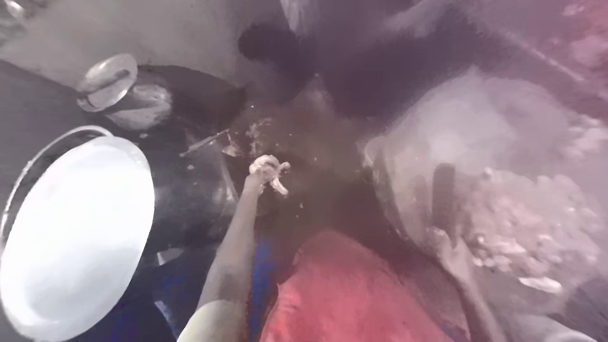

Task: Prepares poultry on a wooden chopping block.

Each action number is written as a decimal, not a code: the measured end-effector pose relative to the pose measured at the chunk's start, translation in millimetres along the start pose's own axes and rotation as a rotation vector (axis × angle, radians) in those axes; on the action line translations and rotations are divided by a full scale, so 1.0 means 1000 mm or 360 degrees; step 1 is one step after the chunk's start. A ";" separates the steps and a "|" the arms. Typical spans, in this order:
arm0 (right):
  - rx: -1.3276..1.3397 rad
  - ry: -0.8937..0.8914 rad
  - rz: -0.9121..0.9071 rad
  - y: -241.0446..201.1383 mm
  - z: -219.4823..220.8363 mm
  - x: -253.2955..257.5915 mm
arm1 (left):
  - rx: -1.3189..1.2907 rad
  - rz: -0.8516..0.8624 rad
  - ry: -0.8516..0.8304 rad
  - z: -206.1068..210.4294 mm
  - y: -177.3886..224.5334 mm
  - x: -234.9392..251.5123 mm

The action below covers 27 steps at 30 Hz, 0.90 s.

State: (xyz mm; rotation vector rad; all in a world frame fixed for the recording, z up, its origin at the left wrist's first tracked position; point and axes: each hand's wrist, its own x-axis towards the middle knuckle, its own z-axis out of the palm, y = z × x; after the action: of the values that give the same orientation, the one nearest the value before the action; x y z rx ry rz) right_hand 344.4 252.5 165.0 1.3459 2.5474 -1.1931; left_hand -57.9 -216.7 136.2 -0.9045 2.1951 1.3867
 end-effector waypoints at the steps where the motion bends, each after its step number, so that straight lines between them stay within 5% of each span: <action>1: -0.0004 0.0004 0.0016 -0.003 0.001 0.000 | 0.0055 0.0017 0.0014 -0.003 -0.001 0.001; 10: -0.0005 -0.0015 0.0098 -0.017 -0.002 -0.001 | 0.0455 0.0404 -0.0011 -0.004 0.027 -0.053; 14: 0.0025 -0.0120 0.0261 -0.022 -0.001 0.001 | 0.0203 0.0589 -0.0130 0.012 0.041 -0.076; 21: 0.0381 -0.0329 0.0299 -0.001 -0.031 0.016 | 0.0177 0.0677 -0.0362 0.087 0.099 -0.128; 27: 0.0536 -0.0136 0.0395 0.046 -0.056 0.010 | 0.0379 0.1138 -0.0456 0.166 0.176 -0.237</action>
State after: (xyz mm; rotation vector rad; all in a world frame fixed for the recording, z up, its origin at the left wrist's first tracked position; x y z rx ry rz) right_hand 388.4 310.6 172.9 1.5750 2.1103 -1.6352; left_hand -13.9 59.8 326.6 0.1928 2.4735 1.3679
